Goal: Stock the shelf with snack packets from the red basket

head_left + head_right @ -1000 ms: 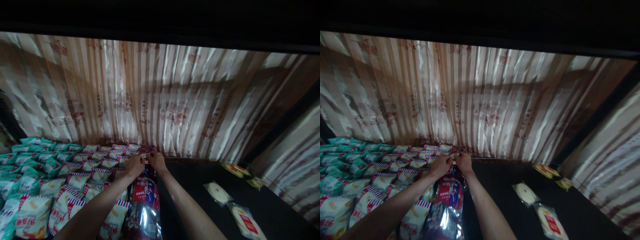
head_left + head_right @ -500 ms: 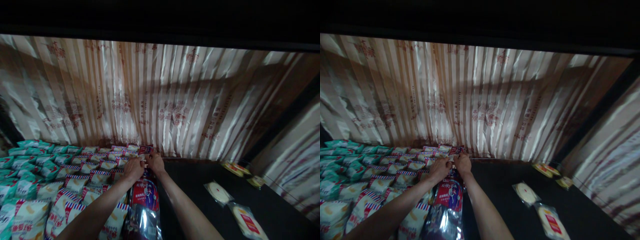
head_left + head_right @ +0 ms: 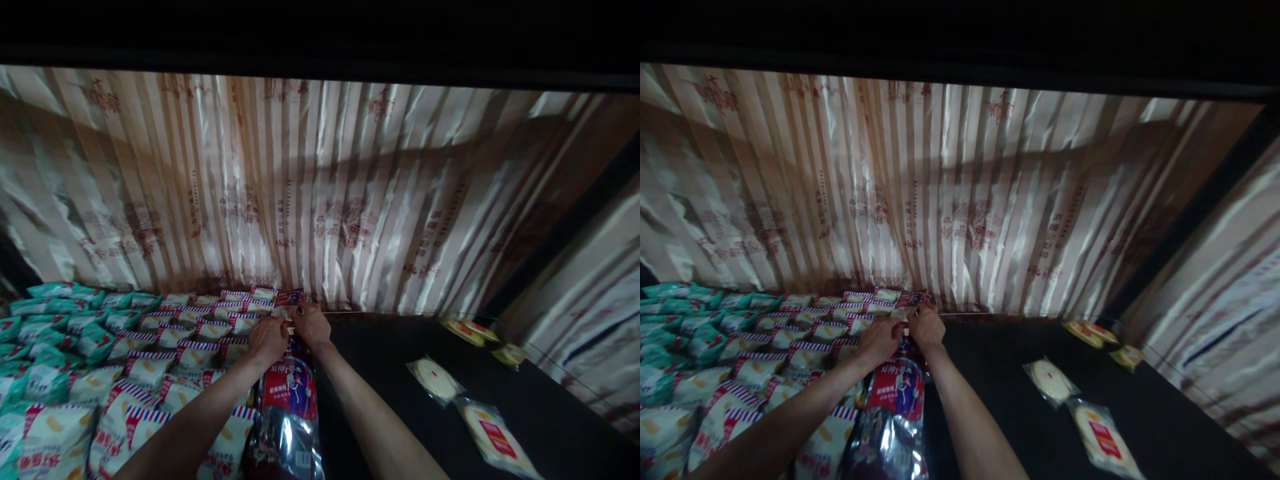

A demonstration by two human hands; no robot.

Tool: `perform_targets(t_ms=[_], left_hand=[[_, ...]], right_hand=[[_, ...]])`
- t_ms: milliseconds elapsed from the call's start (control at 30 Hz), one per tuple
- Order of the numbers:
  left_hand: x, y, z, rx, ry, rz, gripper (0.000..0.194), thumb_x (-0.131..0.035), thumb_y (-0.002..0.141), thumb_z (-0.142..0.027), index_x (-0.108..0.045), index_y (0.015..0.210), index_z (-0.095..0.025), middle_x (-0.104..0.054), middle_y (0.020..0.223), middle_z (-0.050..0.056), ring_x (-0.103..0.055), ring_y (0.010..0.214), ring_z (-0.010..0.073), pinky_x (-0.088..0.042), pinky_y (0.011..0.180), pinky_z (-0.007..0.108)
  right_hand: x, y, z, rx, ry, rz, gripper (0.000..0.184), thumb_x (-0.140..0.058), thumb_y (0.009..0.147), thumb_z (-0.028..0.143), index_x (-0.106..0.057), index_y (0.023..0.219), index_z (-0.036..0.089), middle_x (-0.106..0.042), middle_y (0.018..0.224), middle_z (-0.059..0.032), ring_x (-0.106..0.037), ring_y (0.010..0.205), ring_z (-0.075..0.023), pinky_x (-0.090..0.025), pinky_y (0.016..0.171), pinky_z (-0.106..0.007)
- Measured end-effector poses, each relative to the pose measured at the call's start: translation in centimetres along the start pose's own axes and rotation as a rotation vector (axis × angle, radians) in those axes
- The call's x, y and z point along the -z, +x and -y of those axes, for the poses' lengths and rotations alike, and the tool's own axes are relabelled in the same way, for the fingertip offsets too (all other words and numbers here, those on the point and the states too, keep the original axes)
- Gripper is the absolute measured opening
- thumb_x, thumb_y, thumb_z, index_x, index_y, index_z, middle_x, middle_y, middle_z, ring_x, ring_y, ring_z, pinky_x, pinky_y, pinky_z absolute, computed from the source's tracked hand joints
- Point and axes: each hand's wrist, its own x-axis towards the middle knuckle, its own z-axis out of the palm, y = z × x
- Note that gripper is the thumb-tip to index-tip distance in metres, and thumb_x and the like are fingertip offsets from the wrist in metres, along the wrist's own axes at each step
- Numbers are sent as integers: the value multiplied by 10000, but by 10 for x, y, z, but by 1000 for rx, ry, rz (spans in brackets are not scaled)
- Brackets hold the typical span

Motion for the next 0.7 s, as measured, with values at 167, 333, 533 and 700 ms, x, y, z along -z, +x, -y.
perform_targets(t_ms=[167, 333, 533, 700], left_hand=[[0, -1, -1, 9, -9, -4, 299, -390, 848, -201, -670, 953, -191, -692, 1006, 70, -615, 971, 191, -440, 850, 271], [5, -6, -7, -20, -27, -37, 294, -388, 836, -187, -670, 918, -170, -689, 987, 93, -614, 967, 203, -448, 849, 282], [13, -29, -35, -46, -68, -53, 302, -387, 829, -155, -665, 945, -174, -684, 1024, 93, -606, 1010, 204, -433, 902, 293], [10, -66, -65, -43, -110, -15, 312, -376, 818, -130, -662, 940, -149, -691, 986, 126, -637, 945, 225, -476, 823, 312]], right_hand=[[4, -5, 0, -20, 0, -27, 347, -448, 846, 403, -640, 1081, 235, -608, 1159, -113, -643, 934, -219, -459, 781, -309], [9, -15, -4, 16, 14, -145, 361, -454, 847, 362, -618, 1125, 199, -568, 1217, -134, -560, 1092, -254, -437, 868, -323], [17, -43, -18, 36, 66, -182, 340, -456, 843, 323, -626, 1113, 205, -539, 1252, -112, -513, 1149, -243, -413, 930, -327], [31, -87, -30, 22, 127, -185, 347, -425, 838, 243, -628, 1110, 173, -560, 1209, -110, -554, 1088, -222, -437, 896, -294]])
